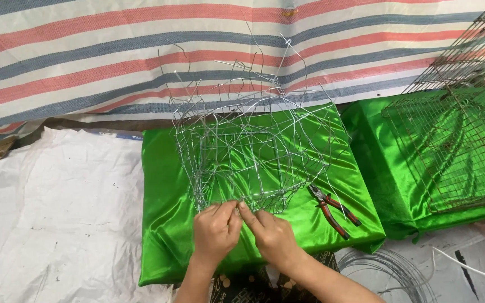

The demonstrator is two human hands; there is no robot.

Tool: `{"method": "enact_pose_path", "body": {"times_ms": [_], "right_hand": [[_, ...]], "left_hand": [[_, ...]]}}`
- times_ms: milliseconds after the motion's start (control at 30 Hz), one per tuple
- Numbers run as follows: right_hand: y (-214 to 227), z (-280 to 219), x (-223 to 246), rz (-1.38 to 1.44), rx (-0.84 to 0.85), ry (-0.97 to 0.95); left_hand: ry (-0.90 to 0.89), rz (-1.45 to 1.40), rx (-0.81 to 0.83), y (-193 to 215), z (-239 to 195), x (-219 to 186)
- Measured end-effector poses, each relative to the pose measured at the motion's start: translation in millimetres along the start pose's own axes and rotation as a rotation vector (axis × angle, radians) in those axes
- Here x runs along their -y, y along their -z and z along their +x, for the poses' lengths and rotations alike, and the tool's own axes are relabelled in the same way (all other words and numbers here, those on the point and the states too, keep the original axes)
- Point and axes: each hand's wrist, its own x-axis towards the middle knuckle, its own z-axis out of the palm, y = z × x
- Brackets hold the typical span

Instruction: Constructing the bottom rim and structure of a wire cage by bending and cutting metal wires using pliers.

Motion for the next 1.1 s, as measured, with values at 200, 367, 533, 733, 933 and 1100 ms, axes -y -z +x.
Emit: {"method": "enact_pose_path", "body": {"times_ms": [200,367,533,733,933,1100], "right_hand": [[15.1,6.0,12.2,0.375,-0.187,-0.086],[16.8,11.8,17.8,0.604,-0.174,-0.098],[33.8,11.0,17.3,0.651,-0.001,-0.202],[87.3,41.8,8.6,0.306,0.359,-0.159],[107.2,66.3,10.7,0.149,0.611,-0.163],[111.2,77.2,13.4,0.114,0.683,-0.133]], "left_hand": [[0.058,0.016,-0.171,6.0,-4.3,-21.9],[0.177,-0.051,-0.087,31.3,8.0,-38.3],[0.223,-0.181,0.086,34.4,21.6,-35.6],[0.29,-0.266,0.136,37.1,21.9,-36.5],[0.12,0.1,-0.17,34.2,1.1,-28.8],[0.084,0.31,-0.261,32.3,-6.0,-25.1]]}}
